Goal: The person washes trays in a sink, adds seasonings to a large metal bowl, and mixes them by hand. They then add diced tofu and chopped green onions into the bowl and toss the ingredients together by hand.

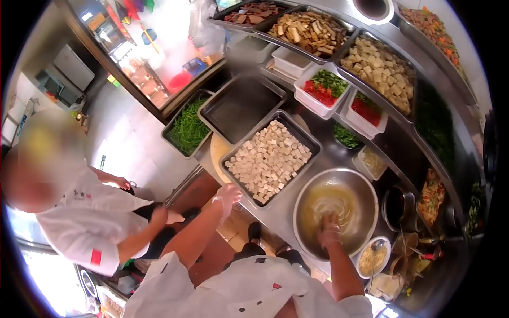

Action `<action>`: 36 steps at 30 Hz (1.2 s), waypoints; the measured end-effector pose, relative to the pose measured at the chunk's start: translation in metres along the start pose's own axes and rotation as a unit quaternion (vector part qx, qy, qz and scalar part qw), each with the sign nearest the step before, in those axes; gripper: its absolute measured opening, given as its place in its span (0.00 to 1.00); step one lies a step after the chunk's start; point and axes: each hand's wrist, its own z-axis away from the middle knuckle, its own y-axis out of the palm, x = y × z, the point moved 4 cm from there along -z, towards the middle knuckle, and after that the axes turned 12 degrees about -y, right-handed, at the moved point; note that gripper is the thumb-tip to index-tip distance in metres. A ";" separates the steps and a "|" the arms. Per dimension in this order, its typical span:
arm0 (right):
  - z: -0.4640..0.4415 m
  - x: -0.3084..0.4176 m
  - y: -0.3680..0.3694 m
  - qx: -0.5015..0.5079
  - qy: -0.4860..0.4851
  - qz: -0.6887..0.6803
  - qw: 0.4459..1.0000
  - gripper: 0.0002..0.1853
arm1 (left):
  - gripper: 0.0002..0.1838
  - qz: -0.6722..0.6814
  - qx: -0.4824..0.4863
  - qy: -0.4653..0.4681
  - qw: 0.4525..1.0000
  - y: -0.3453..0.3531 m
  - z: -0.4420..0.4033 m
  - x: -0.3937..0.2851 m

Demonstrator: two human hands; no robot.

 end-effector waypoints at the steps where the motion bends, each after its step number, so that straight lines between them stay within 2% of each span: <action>1: 0.002 -0.008 0.000 -0.007 0.031 -0.039 0.999 0.38 | 0.06 -0.008 -0.012 -0.017 1.000 0.005 -0.006 -0.006; 2: 0.002 -0.031 0.021 -0.029 0.031 -0.005 0.999 0.37 | 0.05 -0.015 -0.026 -0.035 0.999 0.008 -0.010 -0.010; 4: 0.023 -0.022 0.002 -0.004 0.077 -0.070 0.995 0.35 | 0.04 -0.028 -0.055 -0.065 0.996 0.003 -0.022 -0.008; 5: 0.032 -0.016 -0.006 0.009 0.098 -0.102 0.990 0.34 | 0.05 -0.125 -0.042 0.024 0.991 -0.001 -0.038 -0.001; 7: 0.048 -0.009 -0.003 0.013 0.105 -0.100 0.989 0.34 | 0.06 -0.305 -0.020 0.206 0.930 -0.002 -0.030 -0.008; 8: 0.056 -0.006 0.000 0.014 0.108 -0.099 0.989 0.33 | 0.06 0.086 0.021 0.000 0.996 -0.004 -0.034 0.012; 9: 0.061 -0.005 0.005 0.012 0.110 -0.097 0.989 0.33 | 0.06 -0.137 -0.018 0.131 0.982 -0.008 -0.020 -0.001; 10: 0.063 -0.005 0.012 0.010 0.114 -0.095 0.989 0.33 | 0.05 -0.349 -0.059 0.253 0.900 -0.005 -0.009 -0.011; 11: 0.061 -0.006 0.016 0.006 0.117 -0.093 0.989 0.33 | 0.05 -0.536 -0.099 0.360 0.757 0.001 0.000 -0.017; 15: 0.060 0.004 0.004 -0.018 0.130 -0.086 0.988 0.31 | 0.05 -0.536 -0.047 0.291 0.791 0.003 -0.020 -0.011; 17: 0.068 0.024 -0.025 -0.055 0.155 -0.110 0.980 0.30 | 0.06 -0.470 -0.022 0.198 0.860 0.002 -0.081 0.020; 18: 0.060 0.008 -0.017 -0.075 0.155 -0.158 0.972 0.30 | 0.06 -0.416 -0.013 0.153 0.897 0.003 -0.075 0.019; 19: 0.047 -0.032 0.008 -0.093 0.155 -0.206 0.962 0.31 | 0.07 -0.357 -0.009 0.109 0.928 0.005 -0.067 0.016; 20: 0.031 -0.075 0.034 -0.111 0.154 -0.254 0.948 0.32 | 0.10 -0.278 -0.009 0.066 0.958 0.003 0.000 -0.004; 21: 0.012 -0.117 0.061 -0.099 0.100 -0.240 0.960 0.32 | 0.11 -0.208 -0.003 0.033 0.978 0.003 0.016 -0.004; 22: -0.006 -0.160 0.090 -0.087 0.048 -0.226 0.969 0.33 | 0.13 -0.135 -0.001 0.003 0.991 0.003 0.033 -0.005; 24: 0.003 -0.173 0.094 -0.098 0.037 -0.237 0.966 0.33 | 0.11 -0.014 0.013 -0.042 0.999 -0.007 0.020 0.043; 27: 0.033 -0.111 0.050 -0.124 0.125 -0.280 0.944 0.32 | 0.09 0.077 0.002 -0.099 0.992 -0.029 0.038 0.081; 29: 0.035 -0.101 0.037 -0.087 0.135 -0.271 0.949 0.31 | 0.07 0.082 0.037 0.039 0.995 -0.056 0.038 0.118; 31: 0.036 -0.103 0.029 -0.045 0.040 -0.190 0.980 0.31 | 0.07 0.131 0.044 0.022 0.990 -0.069 0.071 0.129; 33: 0.030 -0.094 0.020 -0.026 0.158 -0.331 0.930 0.30 | 0.07 0.167 0.040 0.007 0.985 -0.083 0.111 0.137; 36: 0.014 -0.107 0.027 -0.017 0.093 -0.188 0.978 0.28 | 0.10 0.190 0.037 0.018 0.981 -0.105 0.179 0.140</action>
